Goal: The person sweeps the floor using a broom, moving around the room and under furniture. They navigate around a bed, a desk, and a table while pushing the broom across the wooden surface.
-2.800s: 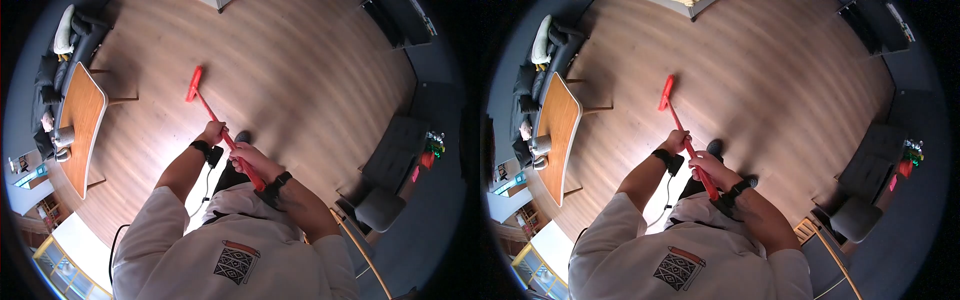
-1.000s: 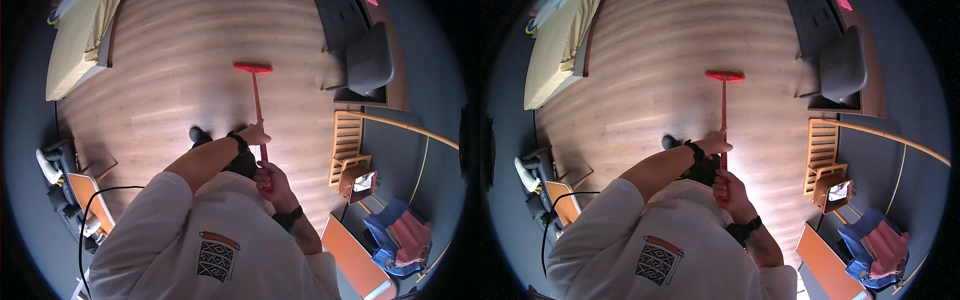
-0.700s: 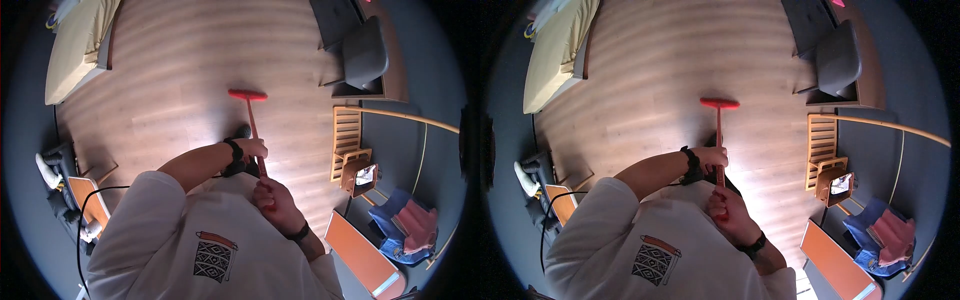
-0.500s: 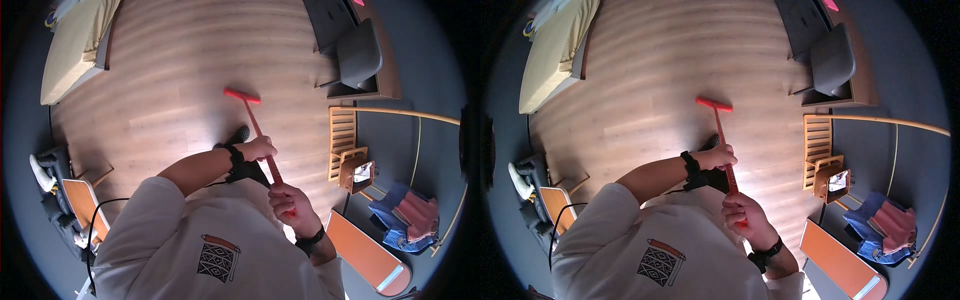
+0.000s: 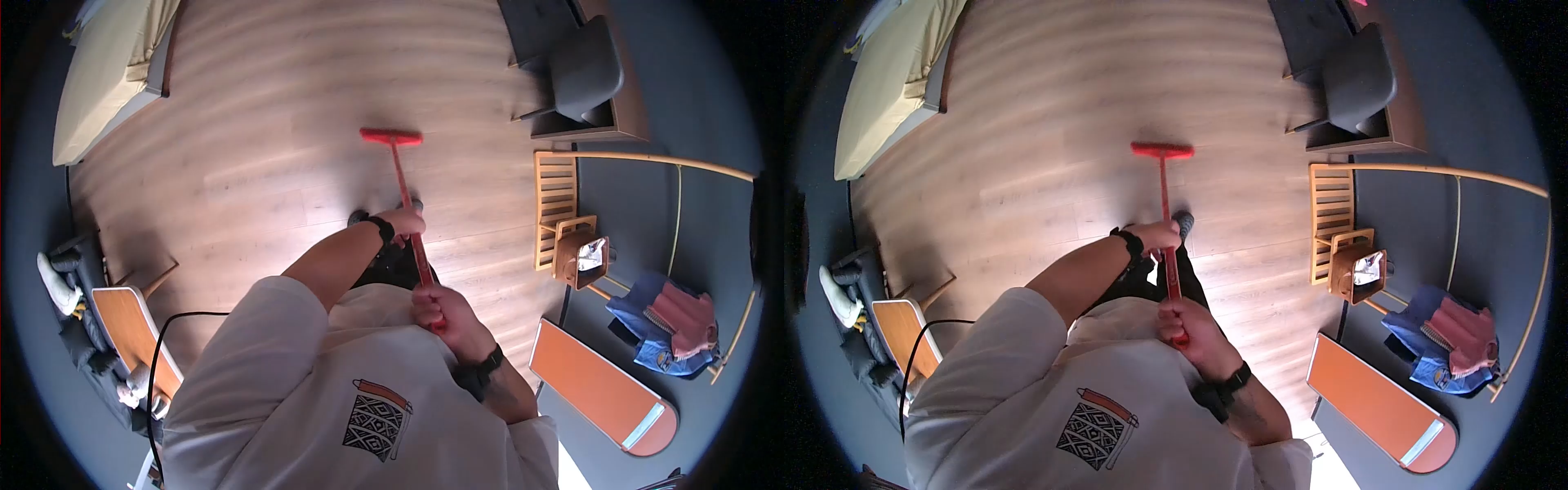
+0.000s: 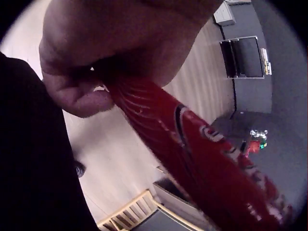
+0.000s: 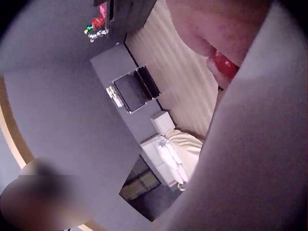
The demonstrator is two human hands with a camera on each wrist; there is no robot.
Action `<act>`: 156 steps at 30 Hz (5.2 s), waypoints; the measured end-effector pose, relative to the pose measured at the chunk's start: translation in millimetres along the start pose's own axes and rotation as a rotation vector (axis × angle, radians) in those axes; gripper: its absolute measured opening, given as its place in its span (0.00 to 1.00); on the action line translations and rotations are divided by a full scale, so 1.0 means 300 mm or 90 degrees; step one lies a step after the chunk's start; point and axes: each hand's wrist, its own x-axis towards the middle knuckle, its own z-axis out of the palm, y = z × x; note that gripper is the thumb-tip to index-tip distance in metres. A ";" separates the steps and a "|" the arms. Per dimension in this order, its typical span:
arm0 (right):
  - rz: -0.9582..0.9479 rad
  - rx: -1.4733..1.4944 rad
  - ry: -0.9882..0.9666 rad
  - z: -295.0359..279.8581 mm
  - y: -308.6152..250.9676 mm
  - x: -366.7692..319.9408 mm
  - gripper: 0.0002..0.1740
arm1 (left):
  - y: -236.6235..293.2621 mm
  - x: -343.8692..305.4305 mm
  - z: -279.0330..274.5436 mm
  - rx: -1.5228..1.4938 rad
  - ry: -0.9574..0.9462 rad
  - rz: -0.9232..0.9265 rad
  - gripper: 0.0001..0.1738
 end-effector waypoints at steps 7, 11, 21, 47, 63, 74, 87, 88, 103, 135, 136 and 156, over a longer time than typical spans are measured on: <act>0.082 0.067 0.062 0.042 0.070 -0.183 0.07 | -0.048 -0.084 0.127 -0.063 -0.119 0.016 0.15; 0.072 -0.019 0.064 0.087 0.067 -0.270 0.08 | -0.042 -0.115 0.149 -0.144 -0.146 0.121 0.11; 0.046 -0.474 0.103 0.026 -0.159 -0.190 0.08 | -0.137 -0.092 0.185 -0.487 0.228 0.015 0.07; 0.007 -0.172 0.156 -0.706 -0.976 -1.074 0.12 | 0.660 1.103 1.115 -0.101 0.079 0.226 0.06; -0.099 0.071 -0.038 -1.010 -0.926 -0.667 0.08 | 0.870 0.829 0.905 0.075 0.163 -0.150 0.32; -0.096 0.195 -0.056 -1.094 -0.757 -1.130 0.14 | 1.116 0.641 1.183 0.238 -0.268 -0.136 0.18; -0.222 0.242 -0.157 -0.869 -1.101 -0.656 0.07 | 1.088 0.941 0.727 0.051 0.116 0.038 0.14; -0.228 0.254 -0.156 -0.856 -1.113 -0.627 0.07 | 1.092 0.966 0.698 0.059 0.106 0.035 0.14; -0.262 0.524 -0.048 -0.689 -0.779 -0.988 0.13 | 1.253 0.830 0.923 0.538 -0.507 -0.205 0.24; -0.422 0.652 -0.189 -0.647 -0.625 -0.985 0.06 | 1.099 0.787 1.166 0.551 -0.524 0.121 0.18; -0.446 0.515 -0.148 -0.663 -0.621 -0.986 0.06 | 1.124 0.769 1.180 0.545 -0.518 0.136 0.17; -0.389 0.226 -0.247 -1.435 -0.930 -0.727 0.15 | 1.149 0.472 1.285 0.035 -0.302 0.424 0.17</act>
